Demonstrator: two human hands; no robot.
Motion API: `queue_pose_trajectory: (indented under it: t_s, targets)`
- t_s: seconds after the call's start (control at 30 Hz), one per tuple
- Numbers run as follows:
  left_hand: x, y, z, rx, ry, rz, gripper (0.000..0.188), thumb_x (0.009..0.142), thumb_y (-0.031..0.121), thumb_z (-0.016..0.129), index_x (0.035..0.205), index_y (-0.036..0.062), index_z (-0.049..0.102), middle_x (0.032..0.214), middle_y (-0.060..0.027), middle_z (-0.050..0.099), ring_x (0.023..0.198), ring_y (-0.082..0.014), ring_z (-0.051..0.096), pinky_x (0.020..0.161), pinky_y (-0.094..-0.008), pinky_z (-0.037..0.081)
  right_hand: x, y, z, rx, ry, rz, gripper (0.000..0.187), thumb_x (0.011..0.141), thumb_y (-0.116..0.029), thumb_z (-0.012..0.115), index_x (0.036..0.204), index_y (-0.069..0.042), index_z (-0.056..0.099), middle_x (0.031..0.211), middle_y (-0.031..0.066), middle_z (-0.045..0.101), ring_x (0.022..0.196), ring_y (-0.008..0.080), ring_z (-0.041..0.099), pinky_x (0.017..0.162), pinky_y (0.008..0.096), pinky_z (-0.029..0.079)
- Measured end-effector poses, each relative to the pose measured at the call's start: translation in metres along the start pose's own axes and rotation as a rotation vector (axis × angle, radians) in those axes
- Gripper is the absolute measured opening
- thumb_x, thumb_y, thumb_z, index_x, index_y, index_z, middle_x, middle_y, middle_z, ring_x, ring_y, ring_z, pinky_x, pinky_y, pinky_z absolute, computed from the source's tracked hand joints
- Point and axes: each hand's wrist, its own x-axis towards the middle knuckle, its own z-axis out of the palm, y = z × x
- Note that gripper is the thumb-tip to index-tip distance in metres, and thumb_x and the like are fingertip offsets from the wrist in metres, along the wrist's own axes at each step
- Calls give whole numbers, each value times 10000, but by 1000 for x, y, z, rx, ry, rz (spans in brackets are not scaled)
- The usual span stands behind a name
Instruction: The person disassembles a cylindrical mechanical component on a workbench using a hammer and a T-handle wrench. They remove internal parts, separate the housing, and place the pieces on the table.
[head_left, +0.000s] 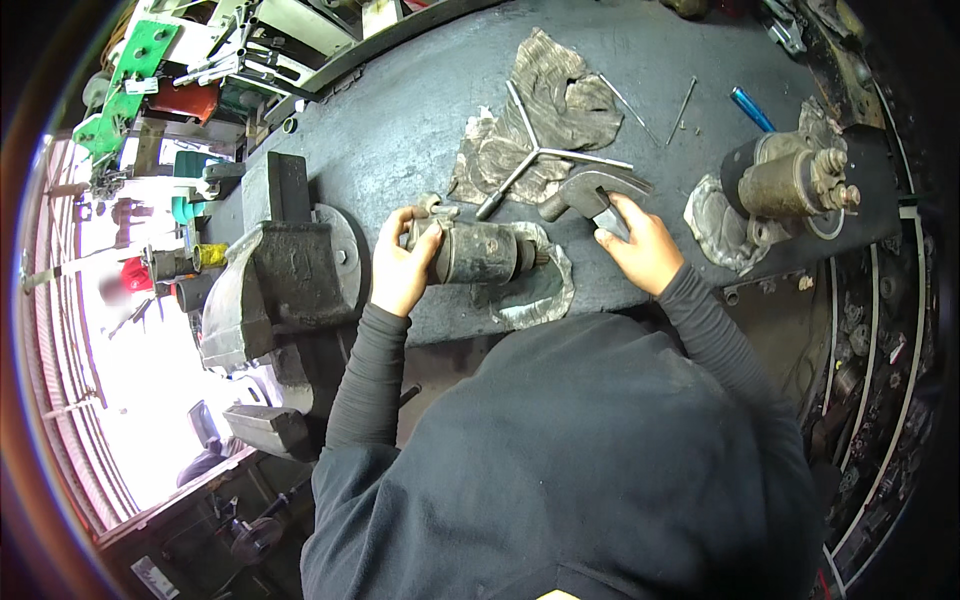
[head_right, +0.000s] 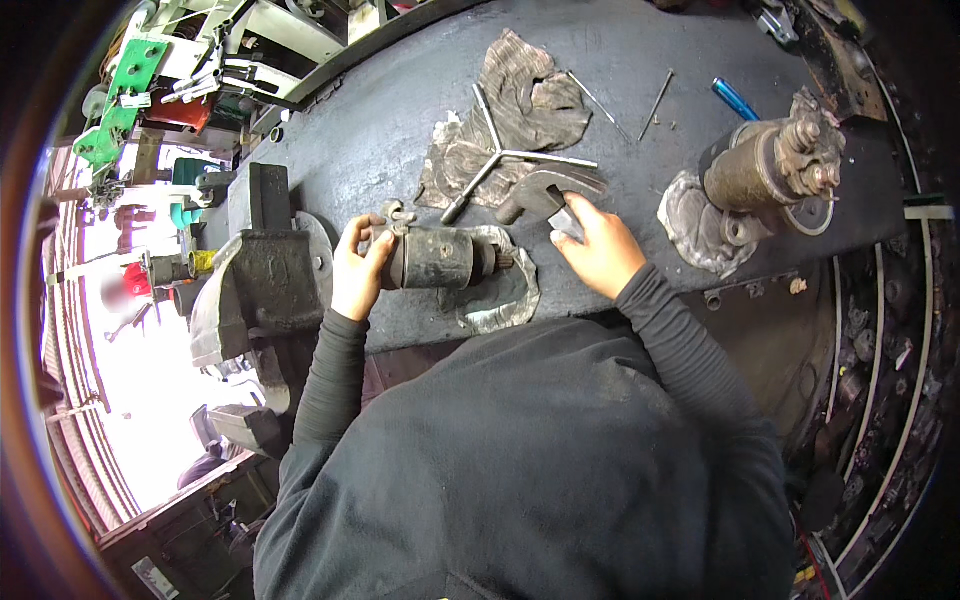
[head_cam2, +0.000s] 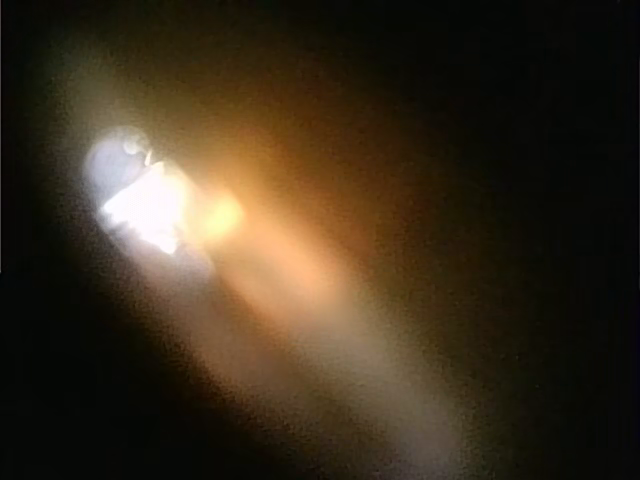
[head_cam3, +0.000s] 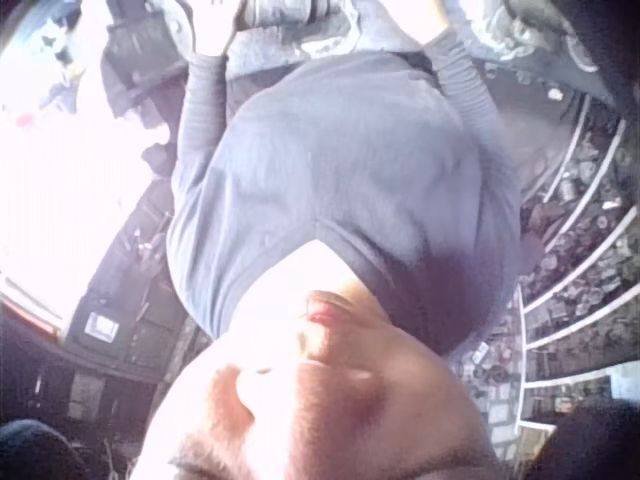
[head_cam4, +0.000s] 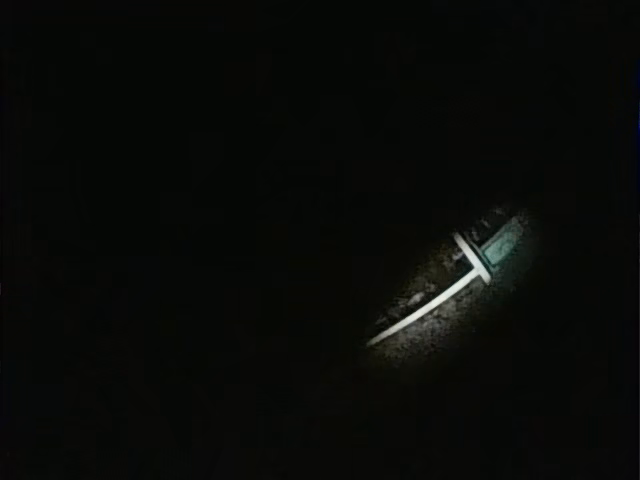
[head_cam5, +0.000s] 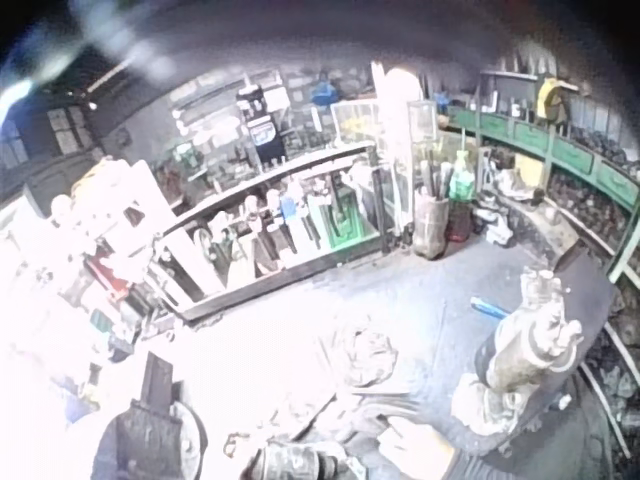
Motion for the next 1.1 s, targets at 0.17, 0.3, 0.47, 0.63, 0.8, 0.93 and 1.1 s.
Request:
queue_pose_trajectory:
  t_s: [0.17, 0.3, 0.47, 0.63, 0.8, 0.93, 1.1]
  targets:
    - [-6, -32, -3, -192, 10, -219, 313, 896, 204, 662, 1132, 15, 581, 873, -59, 613, 788, -108, 534, 711, -263, 449, 38, 26, 0, -232, -124, -116, 516, 755, -139, 719, 1213, 51, 574, 1068, 199, 618, 988, 370, 619, 864, 402, 497]
    - [-15, -32, 1, -341, 37, -279, 297, 912, 209, 645, 1141, 34, 571, 807, -13, 575, 709, -70, 490, 623, -237, 410, 39, 14, 6, -653, -42, -278, 499, 740, -224, 754, 1184, -45, 614, 994, 145, 623, 940, 313, 612, 786, 422, 493]
    - [-17, -42, -3, -228, 7, -248, 294, 932, 212, 620, 1171, 47, 571, 860, -26, 573, 751, -79, 505, 671, -237, 430, 41, -66, 77, -306, -166, -625, 851, 650, -503, 808, 1278, 5, 539, 1001, 145, 605, 962, 301, 589, 839, 441, 462]
    - [-21, -31, 1, -269, 49, -242, 306, 898, 207, 656, 1121, 12, 581, 862, -72, 600, 767, -107, 531, 680, -263, 455, 39, -83, 136, -518, -274, -454, 1052, 576, -539, 836, 1348, 60, 444, 1060, 163, 587, 1014, 313, 583, 937, 416, 433]
    - [-25, -28, 0, -139, 69, -111, 323, 870, 197, 676, 1113, 1, 594, 890, -87, 620, 850, -155, 569, 772, -292, 472, 39, -78, 136, -409, -306, -464, 926, 566, -437, 849, 1265, 59, 498, 1024, 159, 588, 994, 315, 584, 881, 411, 472]
    - [-17, -38, -3, -105, 48, -69, 336, 854, 171, 695, 1127, 3, 595, 990, -97, 626, 893, -178, 597, 808, -306, 486, 41, -78, 135, -403, -293, -455, 895, 545, -420, 852, 1238, 39, 523, 1059, 166, 586, 1012, 328, 582, 876, 420, 482]
    - [-28, -29, 0, -236, 98, -80, 349, 849, 121, 697, 1156, 1, 582, 1054, -90, 618, 956, -164, 609, 778, -298, 516, 42, -78, 131, -437, -264, -559, 930, 517, -401, 862, 1260, 36, 515, 1086, 163, 586, 1012, 318, 581, 864, 416, 480]
